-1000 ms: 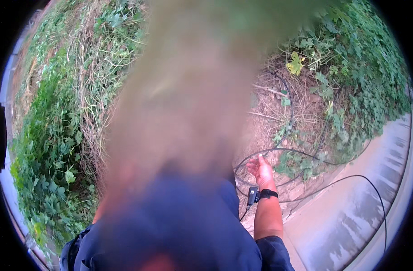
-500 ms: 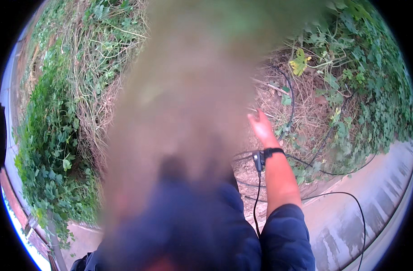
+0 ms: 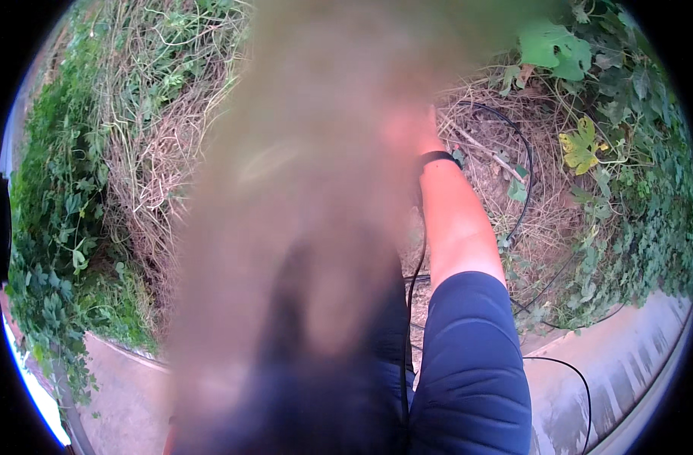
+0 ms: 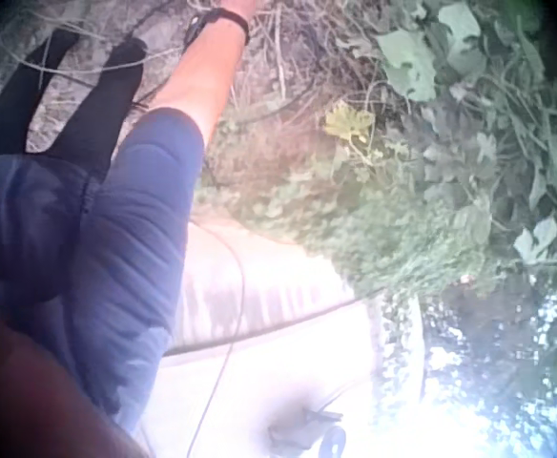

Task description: The person clears weeds and dry vegetation from an outdoor area using a hand tool, occasionally pulling up vines and gathering the plant debris by hand.

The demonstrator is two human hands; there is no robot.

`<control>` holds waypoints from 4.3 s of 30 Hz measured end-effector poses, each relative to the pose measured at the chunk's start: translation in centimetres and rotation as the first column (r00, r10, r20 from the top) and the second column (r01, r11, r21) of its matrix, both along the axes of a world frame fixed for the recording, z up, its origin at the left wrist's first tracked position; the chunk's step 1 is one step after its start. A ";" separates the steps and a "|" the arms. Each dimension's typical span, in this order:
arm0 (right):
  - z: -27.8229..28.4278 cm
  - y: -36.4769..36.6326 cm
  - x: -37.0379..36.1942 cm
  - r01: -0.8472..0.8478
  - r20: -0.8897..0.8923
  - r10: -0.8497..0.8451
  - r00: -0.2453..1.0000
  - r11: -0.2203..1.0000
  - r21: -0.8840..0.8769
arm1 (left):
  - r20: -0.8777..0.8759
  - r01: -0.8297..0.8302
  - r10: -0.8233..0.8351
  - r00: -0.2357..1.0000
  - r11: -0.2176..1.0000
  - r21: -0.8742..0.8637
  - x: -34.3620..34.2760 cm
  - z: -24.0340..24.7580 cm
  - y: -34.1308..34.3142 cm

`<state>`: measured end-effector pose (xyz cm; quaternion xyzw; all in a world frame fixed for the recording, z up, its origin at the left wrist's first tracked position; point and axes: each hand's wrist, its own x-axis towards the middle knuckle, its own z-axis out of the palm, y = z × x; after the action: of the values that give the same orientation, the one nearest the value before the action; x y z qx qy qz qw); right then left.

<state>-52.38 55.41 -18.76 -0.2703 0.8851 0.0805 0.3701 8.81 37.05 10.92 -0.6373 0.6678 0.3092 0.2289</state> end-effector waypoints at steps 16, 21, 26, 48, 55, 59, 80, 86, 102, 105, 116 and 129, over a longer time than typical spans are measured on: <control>17.1 14.3 14.6 0.253 -0.212 -0.379 0.901 0.855 -0.452 | 0.044 0.709 -0.708 0.705 0.702 -0.068 -7.0 0.5 -7.2; 20.1 13.0 17.6 0.258 -0.294 -0.463 0.836 0.805 -0.535 | 0.270 0.896 -0.856 0.441 0.439 -0.070 -11.9 3.1 -8.4; 21.3 15.2 17.2 0.319 -0.236 -0.474 0.848 0.812 -0.488 | 0.104 0.916 -0.910 0.400 0.393 -0.083 -13.7 7.0 -12.2; 20.6 19.0 17.2 0.470 -0.105 -0.630 0.769 0.670 -0.575 | -0.472 0.950 -0.860 0.193 0.284 -0.129 -41.4 4.8 6.7; 21.9 19.1 16.1 0.438 -0.134 -0.554 0.821 0.763 -0.475 | -0.587 0.956 -0.808 -0.047 0.133 -0.260 -52.6 0.4 19.0; 21.5 21.1 16.2 0.408 -0.043 -0.512 0.858 0.729 -0.550 | -0.262 0.984 -0.951 0.167 0.178 -0.020 -49.8 -2.1 12.4; 22.7 -2.2 29.3 0.770 0.741 -0.333 0.583 0.519 -0.372 | -0.548 -0.253 0.315 0.775 0.949 0.188 -6.7 4.5 -10.9; 26.2 -11.7 22.8 0.548 0.557 -0.260 0.789 0.708 -0.445 | -0.517 -0.427 0.407 0.753 0.900 0.086 10.5 -2.0 -13.2; 37.8 -38.6 9.9 -0.244 -0.032 0.265 0.964 0.823 -0.513 | -0.033 -0.801 0.845 0.533 0.517 0.301 13.4 -1.5 3.1; 40.6 -36.1 6.1 0.181 0.289 0.057 0.956 0.660 -0.729 | -0.003 -0.823 0.875 0.483 0.456 0.340 11.0 -0.5 4.0; 30.3 -3.6 -2.2 0.633 0.564 -0.345 0.750 0.620 -0.463 | -0.054 -0.837 0.987 0.154 0.159 0.524 4.0 -4.6 8.6; 22.9 39.2 11.9 0.909 0.302 -0.911 0.281 0.354 0.222 | -0.144 -0.889 0.988 0.058 0.117 0.443 -1.5 -14.3 4.0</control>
<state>-40.49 94.58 4.16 0.2725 0.7911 -0.1949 0.5117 7.32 41.01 -3.42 -0.8023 0.0735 0.5835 -0.1017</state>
